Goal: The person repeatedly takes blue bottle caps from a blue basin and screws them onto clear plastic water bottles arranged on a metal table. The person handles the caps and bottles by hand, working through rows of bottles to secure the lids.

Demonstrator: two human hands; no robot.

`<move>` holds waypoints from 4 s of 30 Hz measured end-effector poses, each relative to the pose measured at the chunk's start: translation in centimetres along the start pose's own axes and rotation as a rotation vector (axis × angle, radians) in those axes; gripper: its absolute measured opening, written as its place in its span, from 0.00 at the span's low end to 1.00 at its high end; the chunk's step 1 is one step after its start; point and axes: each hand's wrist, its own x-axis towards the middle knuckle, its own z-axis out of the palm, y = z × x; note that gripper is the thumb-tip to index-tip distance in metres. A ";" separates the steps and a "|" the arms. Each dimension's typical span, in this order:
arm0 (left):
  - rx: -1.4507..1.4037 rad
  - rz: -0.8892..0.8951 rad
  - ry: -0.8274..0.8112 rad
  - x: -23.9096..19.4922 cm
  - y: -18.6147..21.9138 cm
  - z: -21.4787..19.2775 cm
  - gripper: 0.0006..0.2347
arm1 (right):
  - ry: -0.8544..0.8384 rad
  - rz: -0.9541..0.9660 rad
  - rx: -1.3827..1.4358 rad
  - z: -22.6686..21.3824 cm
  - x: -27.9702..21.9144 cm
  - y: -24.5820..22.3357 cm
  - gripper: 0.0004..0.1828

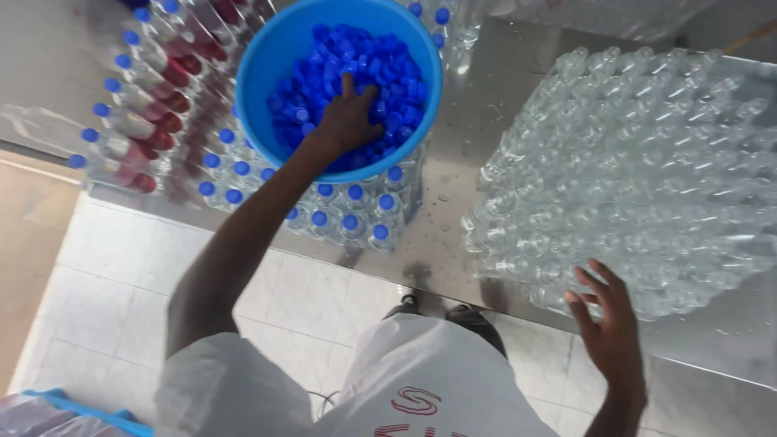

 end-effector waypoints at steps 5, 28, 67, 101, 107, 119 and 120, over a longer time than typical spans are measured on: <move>-0.185 0.017 0.095 -0.1 -1.7 -2.5 0.30 | -0.076 0.300 -0.012 0.5 1.9 -4.2 0.26; -2.158 -0.082 -0.611 -13.5 22.8 7.5 0.12 | -0.076 -0.041 0.412 3.5 12.0 -8.7 0.20; -2.100 -0.220 -0.428 -15.8 16.9 16.5 0.23 | -0.609 -0.345 -0.255 6.7 22.1 1.7 0.22; -1.974 -0.153 -0.433 -15.0 19.1 16.3 0.20 | -0.477 -0.313 -0.334 4.8 14.9 -0.1 0.22; -2.058 -0.240 -0.477 -15.6 17.7 14.8 0.24 | -0.657 -0.179 -0.448 5.5 15.3 0.2 0.27; -2.121 -0.192 -0.486 -14.9 17.1 17.2 0.24 | -0.776 0.255 -0.061 6.9 18.0 1.6 0.20; -2.123 -0.196 -0.508 -14.9 17.1 17.2 0.22 | -0.768 0.264 -0.048 7.0 18.0 1.6 0.19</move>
